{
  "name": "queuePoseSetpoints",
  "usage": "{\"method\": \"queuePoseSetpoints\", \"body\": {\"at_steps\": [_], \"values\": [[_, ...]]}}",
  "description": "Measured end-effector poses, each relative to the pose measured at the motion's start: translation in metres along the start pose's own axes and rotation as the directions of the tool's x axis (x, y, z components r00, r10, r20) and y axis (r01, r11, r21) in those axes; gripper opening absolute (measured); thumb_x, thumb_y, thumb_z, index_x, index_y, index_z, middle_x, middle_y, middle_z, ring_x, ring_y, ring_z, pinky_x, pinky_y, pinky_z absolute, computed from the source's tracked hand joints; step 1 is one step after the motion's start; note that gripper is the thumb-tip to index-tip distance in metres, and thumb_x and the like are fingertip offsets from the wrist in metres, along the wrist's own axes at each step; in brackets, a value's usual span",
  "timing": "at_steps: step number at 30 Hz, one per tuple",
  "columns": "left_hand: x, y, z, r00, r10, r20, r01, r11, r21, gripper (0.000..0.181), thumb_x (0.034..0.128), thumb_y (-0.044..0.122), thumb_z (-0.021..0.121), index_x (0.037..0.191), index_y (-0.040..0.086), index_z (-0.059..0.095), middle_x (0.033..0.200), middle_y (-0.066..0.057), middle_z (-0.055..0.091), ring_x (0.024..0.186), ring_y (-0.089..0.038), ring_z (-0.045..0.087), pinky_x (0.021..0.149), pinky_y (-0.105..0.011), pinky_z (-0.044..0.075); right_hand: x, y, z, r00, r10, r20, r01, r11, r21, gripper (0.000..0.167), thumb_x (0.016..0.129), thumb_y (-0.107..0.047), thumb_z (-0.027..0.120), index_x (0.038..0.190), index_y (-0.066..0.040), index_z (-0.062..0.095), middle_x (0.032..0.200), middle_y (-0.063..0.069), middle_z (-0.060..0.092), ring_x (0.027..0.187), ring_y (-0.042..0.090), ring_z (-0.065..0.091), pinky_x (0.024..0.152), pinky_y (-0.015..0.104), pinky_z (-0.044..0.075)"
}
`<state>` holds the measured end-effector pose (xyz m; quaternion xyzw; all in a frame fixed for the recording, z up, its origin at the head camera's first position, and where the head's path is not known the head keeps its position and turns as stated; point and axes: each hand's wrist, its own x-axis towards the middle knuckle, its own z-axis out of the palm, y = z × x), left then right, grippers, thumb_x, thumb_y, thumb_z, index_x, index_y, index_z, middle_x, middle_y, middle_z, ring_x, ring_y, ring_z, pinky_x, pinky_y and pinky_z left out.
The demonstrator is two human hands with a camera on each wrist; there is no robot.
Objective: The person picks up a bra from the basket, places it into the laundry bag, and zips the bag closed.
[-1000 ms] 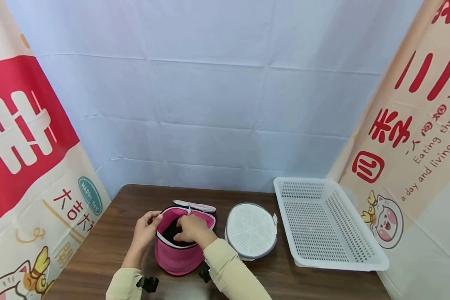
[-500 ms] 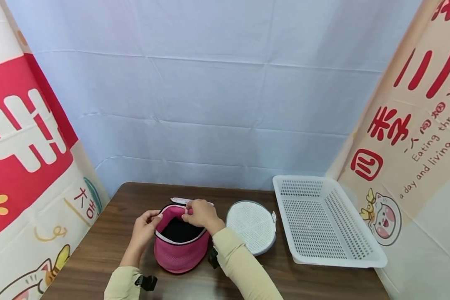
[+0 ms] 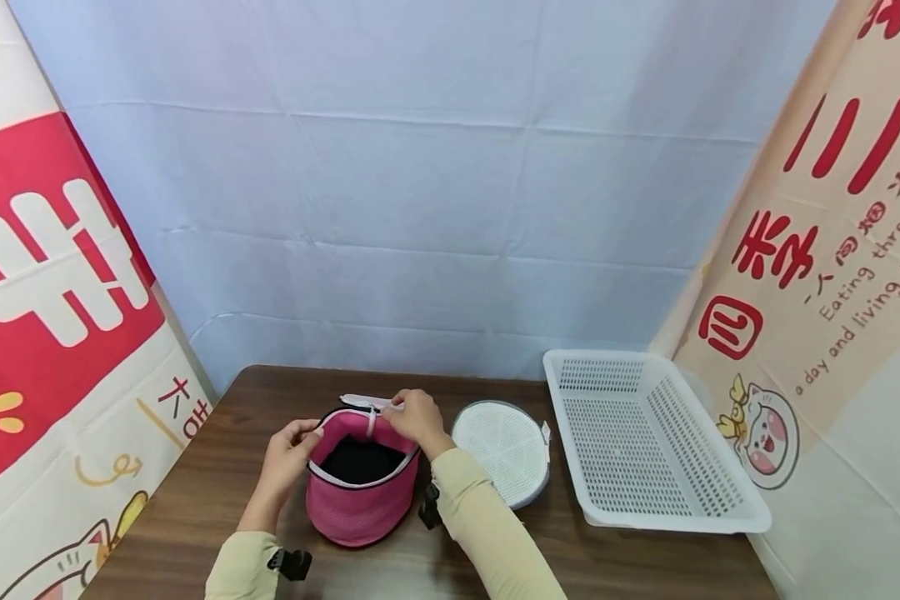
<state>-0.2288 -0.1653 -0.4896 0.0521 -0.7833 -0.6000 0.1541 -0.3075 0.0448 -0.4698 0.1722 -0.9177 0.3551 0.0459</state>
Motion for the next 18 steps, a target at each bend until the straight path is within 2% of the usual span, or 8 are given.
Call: {"method": "queuePoseSetpoints", "body": {"at_steps": [3,6,12,14,18], "values": [[0.001,0.000,0.000,1.000,0.003,-0.001,-0.003,1.000,0.002,0.018,0.0878,0.005,0.061,0.102,-0.007,0.065,0.077,-0.009,0.056,0.070,-0.013,0.049,0.061,-0.022,0.040,0.003,0.004,0.002,0.998,0.048,-0.039,-0.046,0.998,0.051,0.021,0.081,-0.022,0.063,0.093,-0.006,0.068,0.099,0.013,0.064,0.092,0.030,0.058,0.076,0.041,0.046],[0.002,-0.001,0.000,1.000,0.000,-0.006,0.000,1.000,0.002,0.017,0.0878,0.004,0.061,0.101,-0.006,0.065,0.077,-0.009,0.056,0.069,-0.013,0.049,0.061,-0.022,0.040,0.006,0.006,0.003,0.996,0.082,-0.047,-0.078,0.994,0.079,0.021,0.080,-0.020,0.063,0.093,-0.004,0.068,0.098,0.014,0.064,0.092,0.030,0.058,0.076,0.040,0.046],[0.002,-0.002,-0.001,1.000,-0.017,0.010,0.017,1.000,-0.002,0.018,0.0880,0.004,0.061,0.102,-0.006,0.065,0.076,-0.007,0.056,0.068,-0.012,0.049,0.061,-0.021,0.040,0.008,0.007,0.002,0.980,0.187,-0.064,-0.183,0.981,0.057,0.027,0.077,-0.020,0.065,0.096,-0.001,0.067,0.095,0.013,0.064,0.090,0.030,0.059,0.074,0.040,0.047],[0.001,0.001,-0.002,1.000,-0.025,0.019,0.026,1.000,-0.012,0.018,0.0881,0.003,0.061,0.102,-0.007,0.064,0.076,-0.008,0.056,0.068,-0.012,0.049,0.061,-0.022,0.040,0.009,0.008,0.003,0.973,0.220,-0.072,-0.218,0.975,0.028,0.029,0.076,-0.020,0.065,0.097,0.001,0.066,0.095,0.015,0.063,0.091,0.032,0.058,0.074,0.041,0.047],[-0.008,0.020,-0.005,0.999,-0.022,0.035,0.022,0.999,-0.024,0.019,0.0876,0.000,0.059,0.102,-0.012,0.062,0.077,-0.011,0.056,0.069,-0.014,0.048,0.060,-0.021,0.040,0.009,0.011,0.009,0.953,0.295,-0.074,-0.296,0.955,0.003,0.036,0.077,-0.021,0.063,0.103,0.004,0.062,0.098,0.019,0.062,0.094,0.035,0.057,0.076,0.043,0.046]]}}
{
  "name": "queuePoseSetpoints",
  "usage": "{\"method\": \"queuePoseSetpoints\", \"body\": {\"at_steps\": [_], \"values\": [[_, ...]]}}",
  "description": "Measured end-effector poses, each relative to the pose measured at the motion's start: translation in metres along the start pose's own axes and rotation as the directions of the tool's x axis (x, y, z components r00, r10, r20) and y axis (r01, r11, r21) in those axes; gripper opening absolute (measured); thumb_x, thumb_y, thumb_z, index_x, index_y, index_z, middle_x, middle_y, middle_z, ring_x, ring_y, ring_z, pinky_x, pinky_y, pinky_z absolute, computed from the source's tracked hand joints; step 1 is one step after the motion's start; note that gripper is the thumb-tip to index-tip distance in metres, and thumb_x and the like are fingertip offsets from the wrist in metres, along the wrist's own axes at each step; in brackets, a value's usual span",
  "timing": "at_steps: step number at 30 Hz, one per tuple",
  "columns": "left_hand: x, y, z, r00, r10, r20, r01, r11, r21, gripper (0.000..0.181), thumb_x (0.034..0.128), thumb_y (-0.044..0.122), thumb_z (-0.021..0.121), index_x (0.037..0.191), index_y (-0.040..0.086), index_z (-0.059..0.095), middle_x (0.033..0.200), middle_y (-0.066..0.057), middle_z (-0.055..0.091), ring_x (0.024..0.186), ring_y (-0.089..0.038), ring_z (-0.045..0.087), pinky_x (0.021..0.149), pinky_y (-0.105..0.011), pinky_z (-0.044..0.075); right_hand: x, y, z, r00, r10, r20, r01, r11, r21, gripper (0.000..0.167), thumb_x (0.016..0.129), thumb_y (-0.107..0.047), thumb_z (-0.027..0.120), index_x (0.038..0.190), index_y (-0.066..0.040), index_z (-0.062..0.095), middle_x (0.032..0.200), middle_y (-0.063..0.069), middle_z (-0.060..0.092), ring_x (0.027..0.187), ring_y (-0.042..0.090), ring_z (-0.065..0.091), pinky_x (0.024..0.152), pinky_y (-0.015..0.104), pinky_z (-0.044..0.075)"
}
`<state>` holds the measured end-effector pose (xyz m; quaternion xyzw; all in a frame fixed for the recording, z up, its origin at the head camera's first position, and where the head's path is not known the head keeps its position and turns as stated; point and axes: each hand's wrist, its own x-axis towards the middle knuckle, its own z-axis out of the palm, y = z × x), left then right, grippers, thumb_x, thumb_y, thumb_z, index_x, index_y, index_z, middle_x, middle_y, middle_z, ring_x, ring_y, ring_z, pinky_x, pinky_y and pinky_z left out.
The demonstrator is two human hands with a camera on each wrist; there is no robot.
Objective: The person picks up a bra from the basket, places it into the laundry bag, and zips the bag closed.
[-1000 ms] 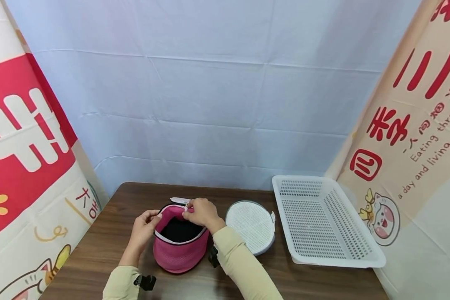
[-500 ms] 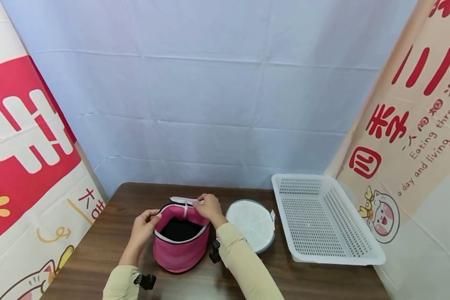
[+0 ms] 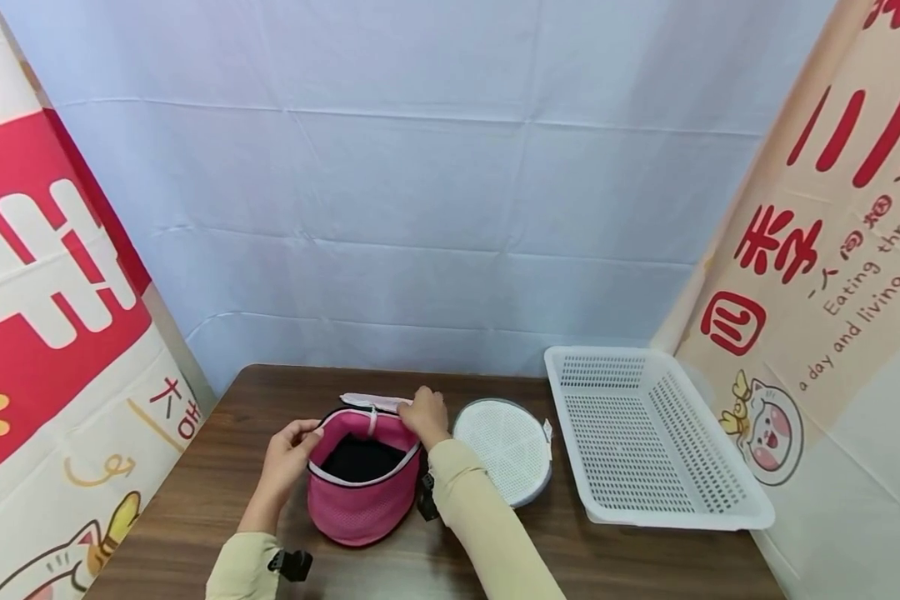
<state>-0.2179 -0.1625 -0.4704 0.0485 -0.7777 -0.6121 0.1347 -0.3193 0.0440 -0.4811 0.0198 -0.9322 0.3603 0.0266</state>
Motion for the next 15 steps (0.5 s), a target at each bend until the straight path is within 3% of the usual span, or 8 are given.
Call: {"method": "queuePoseSetpoints", "body": {"at_steps": [3,7,15], "values": [[-0.006,0.013,0.000,1.000,0.005,0.002,-0.005,1.000,0.004,0.019,0.0873,-0.002,0.058,0.102,-0.015,0.060,0.077,-0.013,0.055,0.069,-0.015,0.048,0.059,-0.020,0.039,0.002,0.003,0.005,0.998,0.068,0.019,-0.068,0.997,0.023,0.041,0.078,-0.024,0.060,0.105,0.007,0.058,0.101,0.021,0.061,0.097,0.037,0.057,0.078,0.044,0.046],[-0.008,0.018,0.001,1.000,-0.005,-0.008,0.005,1.000,0.005,0.019,0.0878,-0.003,0.057,0.102,-0.015,0.060,0.078,-0.013,0.055,0.070,-0.015,0.048,0.060,-0.019,0.039,0.003,0.007,0.010,0.989,0.141,0.044,-0.146,0.978,0.147,0.041,0.077,-0.022,0.060,0.100,0.011,0.055,0.098,0.024,0.060,0.093,0.037,0.056,0.078,0.043,0.046],[-0.002,0.007,0.001,1.000,0.003,-0.002,-0.003,1.000,-0.015,0.019,0.0868,-0.003,0.058,0.102,-0.014,0.061,0.076,-0.013,0.054,0.070,-0.017,0.048,0.059,-0.021,0.039,0.005,0.014,0.014,0.971,0.238,-0.014,-0.220,0.918,0.329,0.022,0.072,-0.012,0.065,0.081,0.007,0.059,0.081,0.016,0.058,0.075,0.026,0.051,0.070,0.039,0.047]]}}
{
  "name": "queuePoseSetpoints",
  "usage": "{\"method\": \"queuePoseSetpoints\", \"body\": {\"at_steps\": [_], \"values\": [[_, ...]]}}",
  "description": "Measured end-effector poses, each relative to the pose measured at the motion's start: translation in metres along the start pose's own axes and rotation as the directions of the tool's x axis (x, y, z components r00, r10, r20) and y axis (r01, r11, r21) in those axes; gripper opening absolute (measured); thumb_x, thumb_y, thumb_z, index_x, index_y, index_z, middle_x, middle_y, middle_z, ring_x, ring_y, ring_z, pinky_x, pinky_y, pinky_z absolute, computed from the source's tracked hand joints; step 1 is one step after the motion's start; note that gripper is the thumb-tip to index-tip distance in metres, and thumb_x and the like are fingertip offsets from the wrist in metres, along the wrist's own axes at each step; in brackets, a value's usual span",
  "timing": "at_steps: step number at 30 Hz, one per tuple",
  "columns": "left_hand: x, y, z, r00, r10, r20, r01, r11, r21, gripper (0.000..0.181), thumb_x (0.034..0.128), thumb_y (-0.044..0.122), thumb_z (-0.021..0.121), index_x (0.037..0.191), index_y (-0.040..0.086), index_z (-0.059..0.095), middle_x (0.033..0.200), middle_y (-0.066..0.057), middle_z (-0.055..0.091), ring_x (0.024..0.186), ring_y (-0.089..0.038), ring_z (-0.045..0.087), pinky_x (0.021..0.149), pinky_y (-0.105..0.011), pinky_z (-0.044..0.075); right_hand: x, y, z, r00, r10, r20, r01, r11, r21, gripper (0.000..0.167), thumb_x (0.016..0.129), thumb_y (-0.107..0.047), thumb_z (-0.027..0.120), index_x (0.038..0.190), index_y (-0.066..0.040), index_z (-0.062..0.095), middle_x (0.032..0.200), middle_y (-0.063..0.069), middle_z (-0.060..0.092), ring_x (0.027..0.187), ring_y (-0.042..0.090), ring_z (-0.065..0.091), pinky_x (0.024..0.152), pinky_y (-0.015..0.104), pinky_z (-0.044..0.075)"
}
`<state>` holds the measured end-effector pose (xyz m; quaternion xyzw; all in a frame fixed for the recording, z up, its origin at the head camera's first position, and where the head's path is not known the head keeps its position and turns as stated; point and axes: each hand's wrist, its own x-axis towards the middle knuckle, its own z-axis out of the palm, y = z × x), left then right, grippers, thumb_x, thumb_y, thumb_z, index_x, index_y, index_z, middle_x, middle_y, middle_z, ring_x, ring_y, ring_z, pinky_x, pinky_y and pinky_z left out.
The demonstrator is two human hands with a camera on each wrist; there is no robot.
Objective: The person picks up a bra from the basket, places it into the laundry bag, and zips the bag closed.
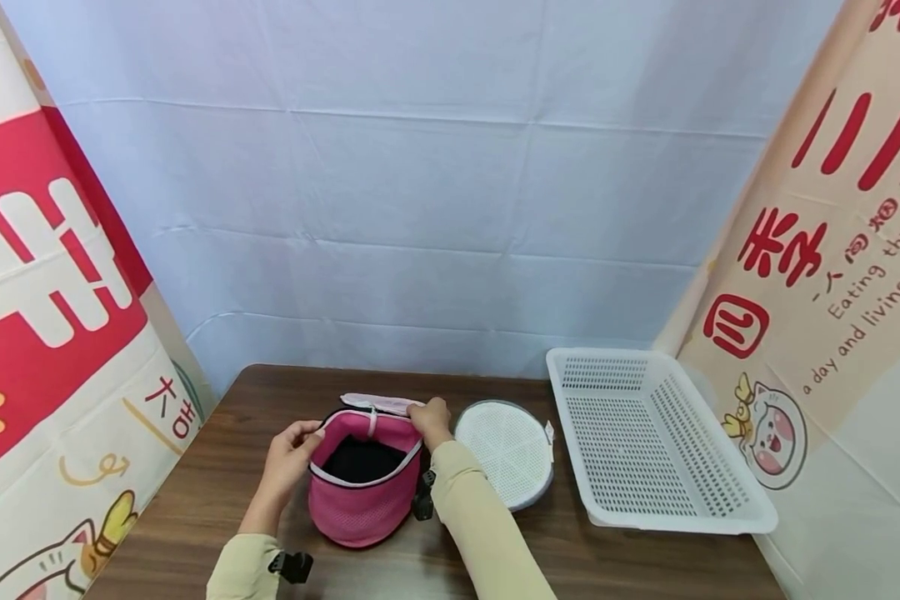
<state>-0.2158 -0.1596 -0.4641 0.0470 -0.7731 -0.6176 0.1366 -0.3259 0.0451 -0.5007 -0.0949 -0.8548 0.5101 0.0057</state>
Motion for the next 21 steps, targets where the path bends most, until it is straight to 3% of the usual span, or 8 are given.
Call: {"method": "queuePoseSetpoints", "body": {"at_steps": [6,10,13,17,18,19,21], "values": [[0.012,-0.028,0.002,1.000,-0.017,-0.012,0.017,1.000,0.010,0.018,0.0872,0.003,0.061,0.102,-0.008,0.064,0.076,-0.007,0.055,0.069,-0.013,0.048,0.061,-0.022,0.040,0.003,0.002,0.001,1.000,0.023,-0.008,-0.023,0.998,0.058,0.014,0.068,-0.011,0.068,0.068,0.001,0.061,0.072,0.009,0.056,0.069,0.023,0.049,0.066,0.033,0.046],[0.013,-0.034,0.002,1.000,0.003,-0.026,-0.002,1.000,0.029,0.018,0.0872,0.005,0.061,0.101,-0.006,0.064,0.076,-0.007,0.055,0.069,-0.013,0.049,0.061,-0.022,0.040,0.003,0.003,0.001,1.000,0.029,-0.004,-0.028,0.990,0.137,0.020,0.068,-0.009,0.070,0.078,0.008,0.064,0.079,0.013,0.058,0.075,0.023,0.050,0.070,0.034,0.046],[0.004,-0.017,0.001,1.000,0.000,-0.022,0.000,1.000,0.028,0.019,0.0876,0.002,0.059,0.102,-0.010,0.062,0.077,-0.011,0.056,0.070,-0.014,0.049,0.061,-0.021,0.040,0.029,0.033,0.018,0.999,-0.015,-0.030,0.022,0.972,0.235,0.036,0.065,-0.010,0.073,0.090,0.012,0.062,0.089,0.017,0.059,0.081,0.024,0.052,0.072,0.032,0.046],[-0.001,-0.005,-0.003,1.000,-0.009,-0.010,0.009,1.000,0.015,0.019,0.0878,-0.002,0.057,0.102,-0.014,0.060,0.077,-0.013,0.055,0.070,-0.016,0.048,0.060,-0.020,0.039,0.038,0.042,0.025,0.999,0.006,-0.035,0.006,0.948,0.317,0.035,0.068,-0.014,0.074,0.087,0.012,0.060,0.091,0.021,0.058,0.084,0.027,0.053,0.074,0.036,0.047],[0.001,-0.011,-0.003,1.000,-0.011,-0.010,0.012,1.000,0.013,0.019,0.0878,-0.001,0.058,0.102,-0.013,0.061,0.077,-0.011,0.055,0.070,-0.015,0.048,0.060,-0.021,0.040,0.024,0.028,0.016,0.999,0.017,-0.029,-0.007,0.943,0.332,0.033,0.072,-0.014,0.072,0.086,0.013,0.059,0.092,0.022,0.057,0.086,0.029,0.052,0.077,0.037,0.047],[0.004,-0.017,-0.002,1.000,-0.015,-0.009,0.015,1.000,0.012,0.018,0.0879,0.000,0.059,0.102,-0.012,0.062,0.077,-0.010,0.055,0.070,-0.014,0.048,0.060,-0.021,0.040,0.021,0.025,0.015,0.999,0.044,-0.030,-0.032,0.940,0.340,0.033,0.075,-0.016,0.071,0.085,0.013,0.058,0.093,0.024,0.057,0.087,0.030,0.052,0.078,0.038,0.046],[0.008,-0.028,-0.002,1.000,-0.020,-0.013,0.020,1.000,0.004,0.018,0.0878,0.002,0.060,0.102,-0.009,0.063,0.077,-0.008,0.055,0.070,-0.013,0.048,0.060,-0.021,0.040,0.008,0.012,0.006,0.995,0.097,-0.015,-0.086,0.933,0.349,0.038,0.081,-0.019,0.068,0.094,0.014,0.057,0.105,0.027,0.055,0.098,0.035,0.051,0.088,0.042,0.042]]}}
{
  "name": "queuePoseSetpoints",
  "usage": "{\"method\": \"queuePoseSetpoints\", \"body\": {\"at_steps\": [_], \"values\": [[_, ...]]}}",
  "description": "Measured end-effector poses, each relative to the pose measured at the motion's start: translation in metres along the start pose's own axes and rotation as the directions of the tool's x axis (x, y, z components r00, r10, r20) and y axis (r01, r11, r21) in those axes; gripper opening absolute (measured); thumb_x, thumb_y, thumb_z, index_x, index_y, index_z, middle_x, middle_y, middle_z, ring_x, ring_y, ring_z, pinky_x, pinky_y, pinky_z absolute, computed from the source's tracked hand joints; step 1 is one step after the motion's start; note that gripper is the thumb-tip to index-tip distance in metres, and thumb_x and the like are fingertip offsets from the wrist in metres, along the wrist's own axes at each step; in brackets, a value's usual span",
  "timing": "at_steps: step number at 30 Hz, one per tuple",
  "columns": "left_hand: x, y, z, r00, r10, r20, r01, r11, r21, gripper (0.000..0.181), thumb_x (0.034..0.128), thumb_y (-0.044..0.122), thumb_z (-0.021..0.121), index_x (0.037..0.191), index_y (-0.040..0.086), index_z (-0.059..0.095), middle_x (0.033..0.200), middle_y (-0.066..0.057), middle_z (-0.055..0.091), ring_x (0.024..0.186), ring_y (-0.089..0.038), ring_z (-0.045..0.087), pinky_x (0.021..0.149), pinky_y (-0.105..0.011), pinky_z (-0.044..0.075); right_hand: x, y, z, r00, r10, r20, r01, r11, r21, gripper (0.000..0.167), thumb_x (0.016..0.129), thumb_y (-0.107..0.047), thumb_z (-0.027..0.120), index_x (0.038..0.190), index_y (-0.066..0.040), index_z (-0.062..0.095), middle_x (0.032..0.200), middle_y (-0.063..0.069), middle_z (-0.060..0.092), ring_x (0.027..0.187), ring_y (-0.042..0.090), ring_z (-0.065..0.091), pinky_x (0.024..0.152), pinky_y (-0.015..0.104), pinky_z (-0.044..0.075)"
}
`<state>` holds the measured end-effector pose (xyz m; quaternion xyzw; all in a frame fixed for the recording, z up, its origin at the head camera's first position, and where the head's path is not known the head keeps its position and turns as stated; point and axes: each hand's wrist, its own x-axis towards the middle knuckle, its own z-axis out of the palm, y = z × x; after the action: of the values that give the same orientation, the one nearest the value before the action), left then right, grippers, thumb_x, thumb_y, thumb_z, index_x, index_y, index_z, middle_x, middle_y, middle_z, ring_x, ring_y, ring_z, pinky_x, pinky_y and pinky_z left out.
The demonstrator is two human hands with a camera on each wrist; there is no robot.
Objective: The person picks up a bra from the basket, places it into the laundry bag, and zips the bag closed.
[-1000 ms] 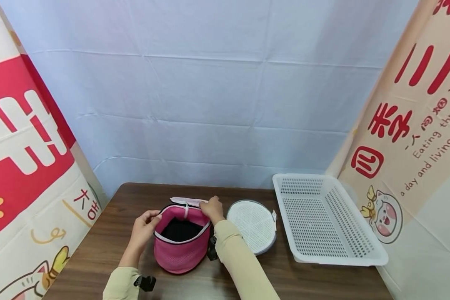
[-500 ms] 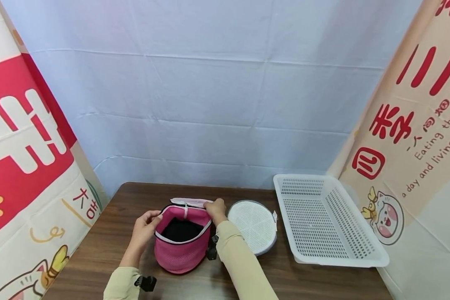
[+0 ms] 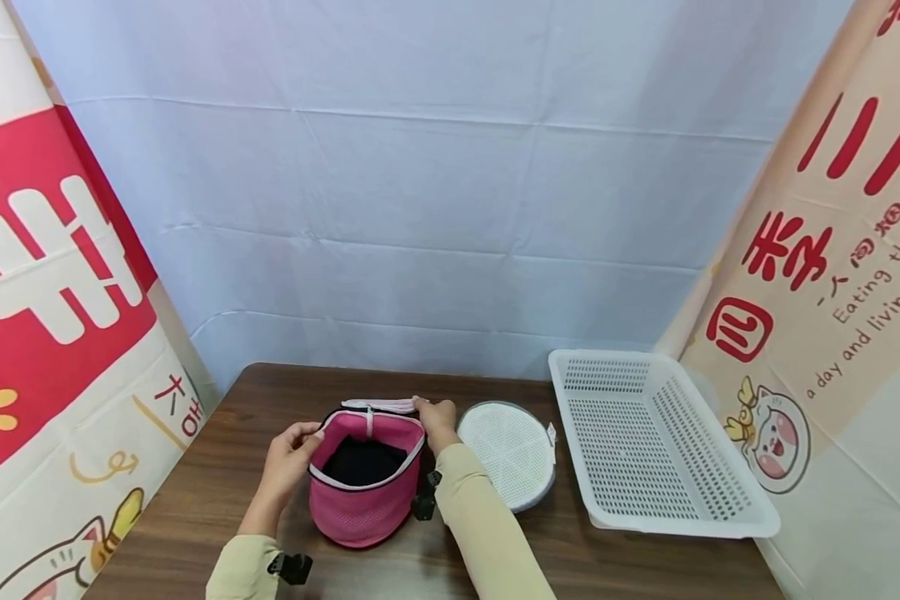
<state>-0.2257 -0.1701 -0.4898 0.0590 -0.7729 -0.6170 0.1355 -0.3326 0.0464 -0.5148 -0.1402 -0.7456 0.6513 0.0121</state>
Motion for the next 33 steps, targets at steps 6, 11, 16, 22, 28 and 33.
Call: {"method": "queuePoseSetpoints", "body": {"at_steps": [6,11,16,22,28,33], "values": [[0.004,-0.011,0.002,1.000,0.003,-0.008,-0.003,1.000,0.014,0.018,0.0877,0.004,0.061,0.102,-0.005,0.064,0.078,-0.008,0.055,0.071,-0.014,0.049,0.061,-0.023,0.041,-0.004,-0.005,-0.003,0.998,0.058,0.019,-0.060,0.995,0.084,0.029,0.079,-0.014,0.069,0.090,0.011,0.059,0.088,0.019,0.060,0.085,0.026,0.054,0.081,0.033,0.044],[0.003,-0.010,0.000,1.000,-0.010,-0.010,0.011,1.000,0.020,0.018,0.0881,0.005,0.061,0.103,-0.005,0.064,0.078,-0.007,0.055,0.071,-0.014,0.049,0.061,-0.022,0.041,-0.001,-0.004,0.000,0.997,0.075,0.017,-0.076,0.994,0.079,0.014,0.073,-0.004,0.069,0.079,0.006,0.062,0.075,0.010,0.059,0.074,0.021,0.052,0.073,0.031,0.045],[0.003,-0.009,-0.001,1.000,-0.005,-0.007,0.005,1.000,0.007,0.020,0.0885,0.006,0.061,0.104,-0.006,0.064,0.080,-0.008,0.056,0.073,-0.015,0.048,0.061,-0.022,0.040,0.021,0.015,0.006,0.999,-0.012,0.053,0.004,0.991,0.135,0.013,0.072,-0.003,0.068,0.083,0.004,0.067,0.083,0.013,0.063,0.077,0.022,0.057,0.072,0.034,0.048],[0.004,-0.011,-0.001,1.000,-0.009,-0.018,0.009,1.000,0.007,0.017,0.0882,0.004,0.060,0.102,-0.006,0.064,0.077,-0.007,0.055,0.071,-0.014,0.048,0.061,-0.022,0.041,0.028,0.017,0.004,0.989,-0.014,0.145,-0.034,0.945,0.327,0.003,0.077,0.002,0.061,0.079,0.001,0.063,0.062,0.007,0.059,0.053,0.012,0.055,0.048,0.024,0.044],[0.003,-0.011,0.000,0.999,0.027,-0.036,-0.026,1.000,0.014,0.016,0.0869,0.002,0.060,0.099,-0.007,0.064,0.076,-0.008,0.056,0.069,-0.014,0.049,0.059,-0.022,0.041,0.004,-0.009,-0.007,0.974,0.029,0.225,-0.122,0.903,0.412,0.008,0.082,0.006,0.056,0.076,0.002,0.057,0.057,0.001,0.053,0.048,0.008,0.048,0.043,0.018,0.035],[0.002,-0.012,-0.001,0.999,0.018,-0.037,-0.018,1.000,0.008,0.016,0.0868,0.002,0.060,0.099,-0.007,0.064,0.076,-0.009,0.056,0.070,-0.016,0.050,0.059,-0.023,0.041,0.004,-0.011,-0.008,0.974,0.073,0.215,-0.166,0.875,0.454,0.005,0.083,0.003,0.058,0.079,0.005,0.062,0.055,0.003,0.055,0.045,0.008,0.049,0.041,0.017,0.035]]}}
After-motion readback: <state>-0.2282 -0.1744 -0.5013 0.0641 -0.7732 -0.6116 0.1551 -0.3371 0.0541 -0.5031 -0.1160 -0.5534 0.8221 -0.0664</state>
